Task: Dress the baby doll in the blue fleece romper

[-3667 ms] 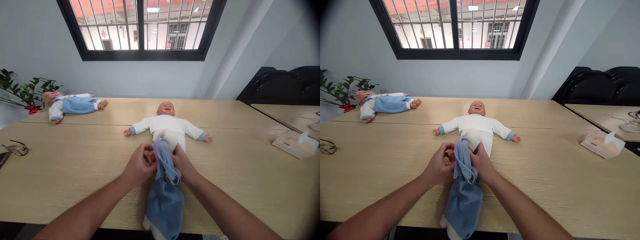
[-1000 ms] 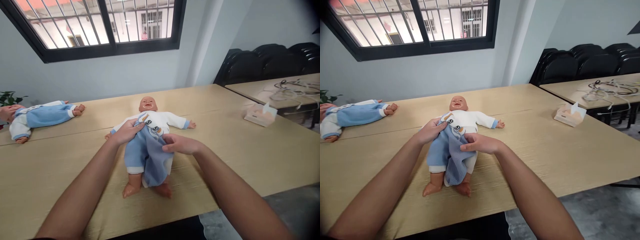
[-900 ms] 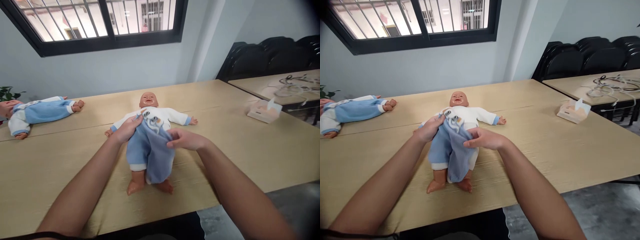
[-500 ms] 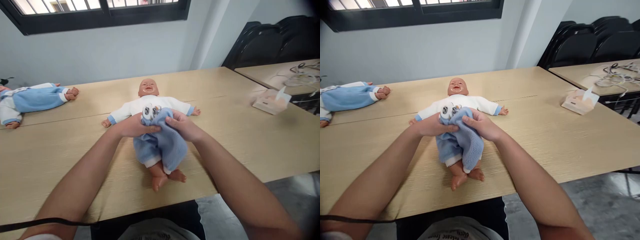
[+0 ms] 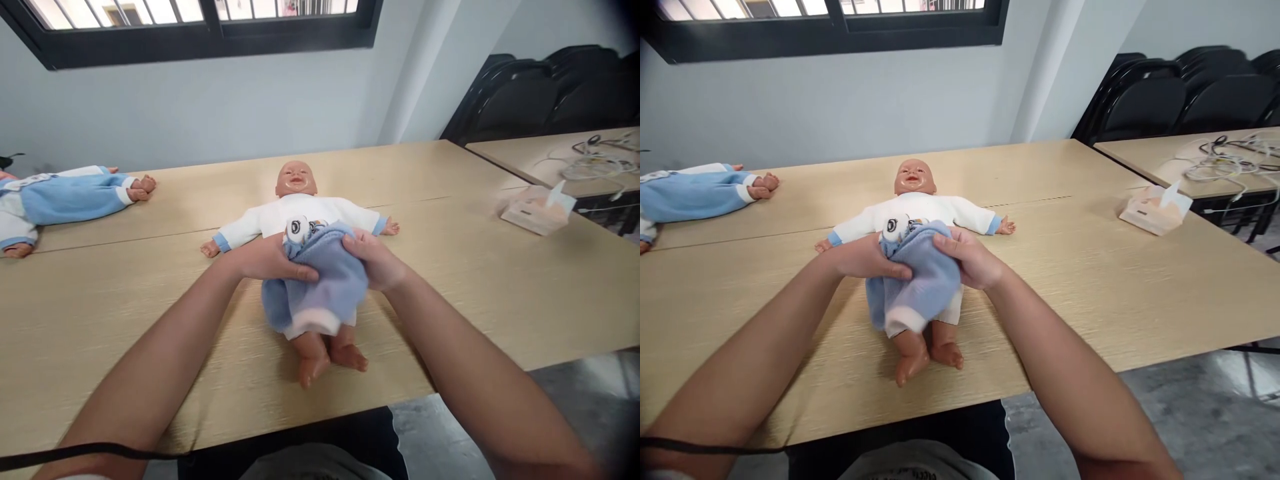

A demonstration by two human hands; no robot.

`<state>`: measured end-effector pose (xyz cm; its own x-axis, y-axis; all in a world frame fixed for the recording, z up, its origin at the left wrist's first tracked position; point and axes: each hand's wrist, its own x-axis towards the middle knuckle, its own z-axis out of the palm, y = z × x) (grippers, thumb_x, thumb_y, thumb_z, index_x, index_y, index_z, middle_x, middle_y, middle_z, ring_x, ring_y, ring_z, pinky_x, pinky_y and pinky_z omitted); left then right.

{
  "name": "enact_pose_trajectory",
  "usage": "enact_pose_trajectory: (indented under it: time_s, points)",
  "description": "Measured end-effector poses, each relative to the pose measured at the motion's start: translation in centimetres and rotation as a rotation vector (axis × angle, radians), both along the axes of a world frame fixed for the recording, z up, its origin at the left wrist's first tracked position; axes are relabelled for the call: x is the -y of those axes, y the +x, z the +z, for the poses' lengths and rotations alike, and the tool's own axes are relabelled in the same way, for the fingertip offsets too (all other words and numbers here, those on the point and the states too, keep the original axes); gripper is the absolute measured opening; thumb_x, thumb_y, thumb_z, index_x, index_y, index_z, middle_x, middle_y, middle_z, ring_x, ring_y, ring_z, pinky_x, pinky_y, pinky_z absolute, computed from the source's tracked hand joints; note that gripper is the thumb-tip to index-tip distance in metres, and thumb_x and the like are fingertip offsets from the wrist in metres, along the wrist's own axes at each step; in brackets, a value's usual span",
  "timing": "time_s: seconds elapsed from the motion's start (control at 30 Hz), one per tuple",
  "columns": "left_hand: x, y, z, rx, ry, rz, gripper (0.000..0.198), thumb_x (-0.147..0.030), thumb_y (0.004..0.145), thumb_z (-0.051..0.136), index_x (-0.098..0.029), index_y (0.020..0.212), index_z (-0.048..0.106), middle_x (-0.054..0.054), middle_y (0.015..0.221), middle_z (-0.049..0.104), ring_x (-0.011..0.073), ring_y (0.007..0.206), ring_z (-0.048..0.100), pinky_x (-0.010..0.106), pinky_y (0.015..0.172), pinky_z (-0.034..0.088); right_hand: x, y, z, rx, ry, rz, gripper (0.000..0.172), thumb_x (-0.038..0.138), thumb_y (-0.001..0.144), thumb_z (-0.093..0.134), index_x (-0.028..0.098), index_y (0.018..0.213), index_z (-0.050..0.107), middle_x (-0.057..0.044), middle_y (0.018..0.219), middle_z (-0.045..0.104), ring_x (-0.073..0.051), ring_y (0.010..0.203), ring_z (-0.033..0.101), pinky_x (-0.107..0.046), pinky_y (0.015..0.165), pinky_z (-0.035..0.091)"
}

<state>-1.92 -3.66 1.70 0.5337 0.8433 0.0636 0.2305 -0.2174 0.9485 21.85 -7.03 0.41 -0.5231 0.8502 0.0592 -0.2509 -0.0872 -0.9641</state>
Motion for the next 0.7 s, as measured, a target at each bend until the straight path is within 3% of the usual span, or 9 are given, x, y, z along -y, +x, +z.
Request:
enact_pose_trajectory:
  time_s: [0.1,0.17,0.27,0.37,0.47,0.57,0.7]
  points:
    - [-0.1,0.5,-0.6,0.177,-0.167,-0.092,0.065,-0.069,0.077,0.077,-0.02,0.12,0.072,0.011,0.118,0.075,0.0338,0.12,0.067,0.049,0.108,0.052,-0.1,0.3,0.5,0.17,0.078,0.2,0.06,0.055,0.074,0.086,0.019,0.119,0.07,-0.004,0.109,0.074,-0.021,0.097,0.069,-0.032,0.086,0.056]
    - [-0.2,0.9,-1.0,0.316,-0.254,-0.072,0.072,-0.075,0.084,0.065,-0.018,0.127,0.069,0.013,0.119,0.075,0.035,0.12,0.067,0.05,0.105,0.054,-0.4,0.6,0.6,0.276,0.12,0.259,0.051,0.045,0.077,0.087,0.019,0.118,0.071,-0.004,0.111,0.075,-0.02,0.1,0.069,-0.031,0.088,0.055]
    - [0.0,1.0,-1.0,0.297,-0.277,-0.127,0.079,-0.078,0.083,0.063,-0.018,0.134,0.065,0.013,0.124,0.074,0.0359,0.124,0.064,0.051,0.107,0.053,-1.1,1.2,0.2,0.289,0.13,0.209,0.035,0.042,0.083,0.082,0.017,0.107,0.075,-0.004,0.105,0.076,-0.019,0.093,0.069,-0.031,0.086,0.056]
    - [0.1,0.4,-0.3,0.019,-0.17,-0.296,0.083,-0.067,0.068,0.084,-0.022,0.136,0.065,0.009,0.131,0.072,0.0365,0.13,0.061,0.049,0.113,0.049,-1.6,1.6,-0.2,0.23,0.11,0.074,0.031,0.042,0.081,0.082,0.016,0.097,0.076,-0.003,0.094,0.077,-0.017,0.082,0.068,-0.03,0.08,0.056]
    - [0.2,-0.1,0.3,-0.208,-0.096,-0.317,0.082,-0.051,0.062,0.093,-0.027,0.135,0.066,0.006,0.133,0.071,0.0349,0.129,0.062,0.049,0.112,0.05,-1.4,1.5,0.0,0.246,0.102,0.039,0.03,0.042,0.079,0.084,0.017,0.093,0.076,-0.003,0.09,0.076,-0.017,0.079,0.067,-0.03,0.078,0.055]
    - [0.1,-0.2,0.2,-0.133,-0.153,-0.263,0.065,-0.052,0.075,0.085,-0.026,0.132,0.068,0.007,0.13,0.073,0.0319,0.125,0.065,0.048,0.109,0.052,-1.0,1.3,0.8,0.3,0.136,0.059,0.034,0.044,0.081,0.082,0.019,0.104,0.076,-0.004,0.102,0.077,-0.019,0.088,0.068,-0.031,0.082,0.054]
    - [0.0,0.2,-0.6,0.193,-0.291,-0.217,0.052,-0.055,0.083,0.079,-0.022,0.121,0.073,0.01,0.122,0.076,0.0302,0.118,0.07,0.045,0.106,0.055,-1.0,2.2,2.0,0.387,0.194,0.02,0.048,0.061,0.088,0.07,0.021,0.114,0.073,-0.007,0.113,0.074,-0.023,0.099,0.066,-0.036,0.088,0.052]
